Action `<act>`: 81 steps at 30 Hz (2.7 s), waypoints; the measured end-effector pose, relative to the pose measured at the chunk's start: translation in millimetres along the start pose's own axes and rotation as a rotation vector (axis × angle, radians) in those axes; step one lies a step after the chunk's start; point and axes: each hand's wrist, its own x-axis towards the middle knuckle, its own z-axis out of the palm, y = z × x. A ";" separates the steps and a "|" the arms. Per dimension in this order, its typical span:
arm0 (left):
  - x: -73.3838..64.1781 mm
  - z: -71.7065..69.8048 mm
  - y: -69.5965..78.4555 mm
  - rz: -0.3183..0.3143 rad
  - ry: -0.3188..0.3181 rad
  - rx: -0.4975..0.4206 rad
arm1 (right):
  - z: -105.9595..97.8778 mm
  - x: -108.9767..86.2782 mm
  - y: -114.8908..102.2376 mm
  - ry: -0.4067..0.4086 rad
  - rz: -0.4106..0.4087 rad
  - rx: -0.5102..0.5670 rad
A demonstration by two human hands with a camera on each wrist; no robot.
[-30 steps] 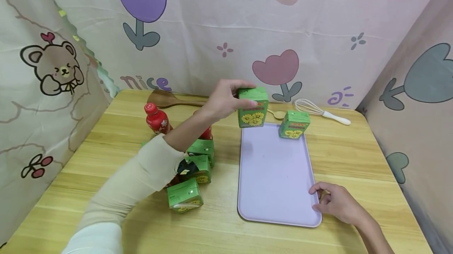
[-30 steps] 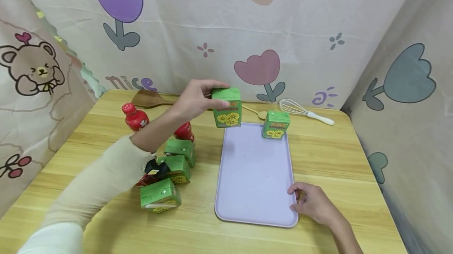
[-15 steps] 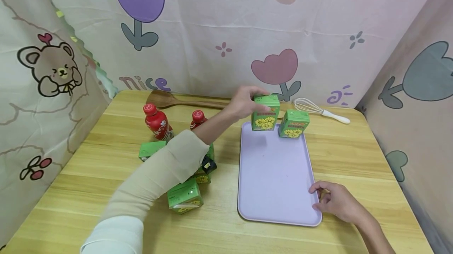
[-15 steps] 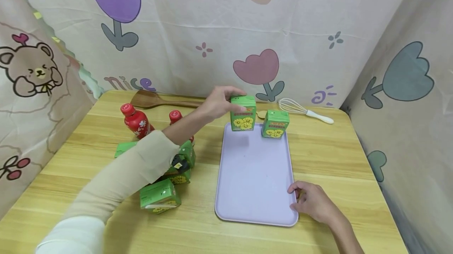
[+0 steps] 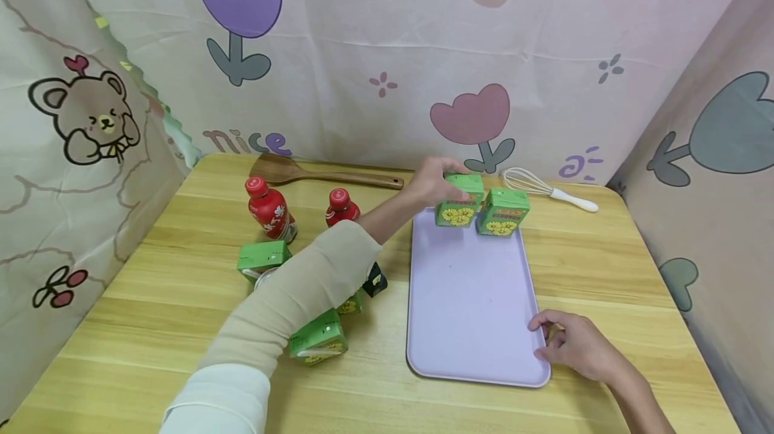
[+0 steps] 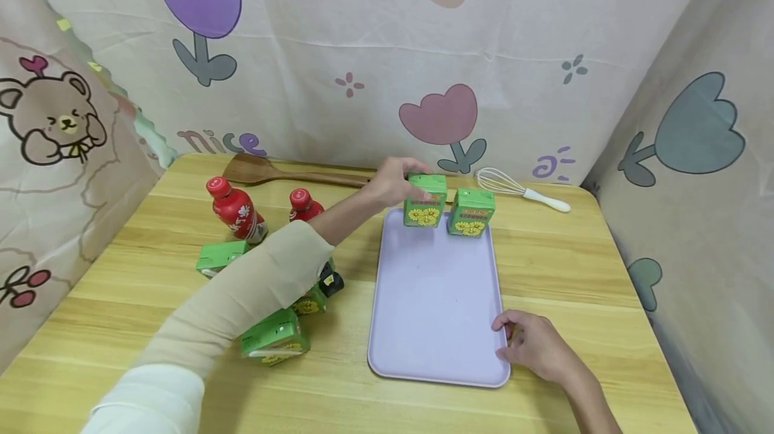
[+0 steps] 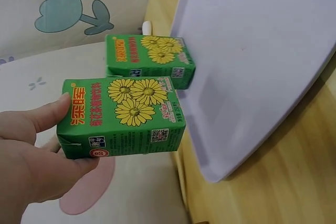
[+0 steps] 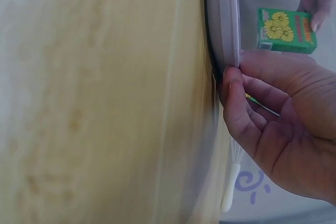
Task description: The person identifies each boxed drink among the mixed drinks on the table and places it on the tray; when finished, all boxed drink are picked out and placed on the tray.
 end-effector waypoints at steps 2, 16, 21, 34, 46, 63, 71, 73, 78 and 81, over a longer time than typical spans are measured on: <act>2.0 3.3 -1.5 -0.028 0.002 -0.011 | -0.1 0.2 -0.2 0.001 0.004 0.000; 12.0 20.9 -16.0 -0.096 0.004 -0.009 | 0.6 -0.4 0.0 0.007 0.002 0.005; 13.5 23.2 -18.0 -0.124 0.007 0.010 | 0.7 0.0 -0.2 0.009 -0.002 0.002; 12.0 15.6 -11.9 -0.104 -0.061 0.077 | 0.9 -0.6 -1.0 0.008 0.013 0.015; -9.4 -2.7 9.9 -0.009 -0.071 0.036 | -0.5 -0.5 -2.3 0.004 0.027 -0.007; -130.8 -83.5 18.5 0.337 -0.117 -0.021 | -0.2 -1.5 -2.2 0.013 0.028 -0.019; -171.5 -123.2 -12.3 0.347 0.013 0.007 | 1.5 -4.8 1.1 0.030 0.008 -0.031; -177.4 -133.3 -22.7 0.337 0.038 0.065 | 2.0 -4.6 1.5 0.033 -0.006 -0.032; -186.6 -156.9 -53.9 0.278 -0.005 0.214 | 2.5 -2.4 2.1 0.034 -0.006 -0.033; -192.9 -169.6 -75.3 0.247 -0.035 0.278 | 2.7 -1.3 1.4 0.034 -0.015 -0.028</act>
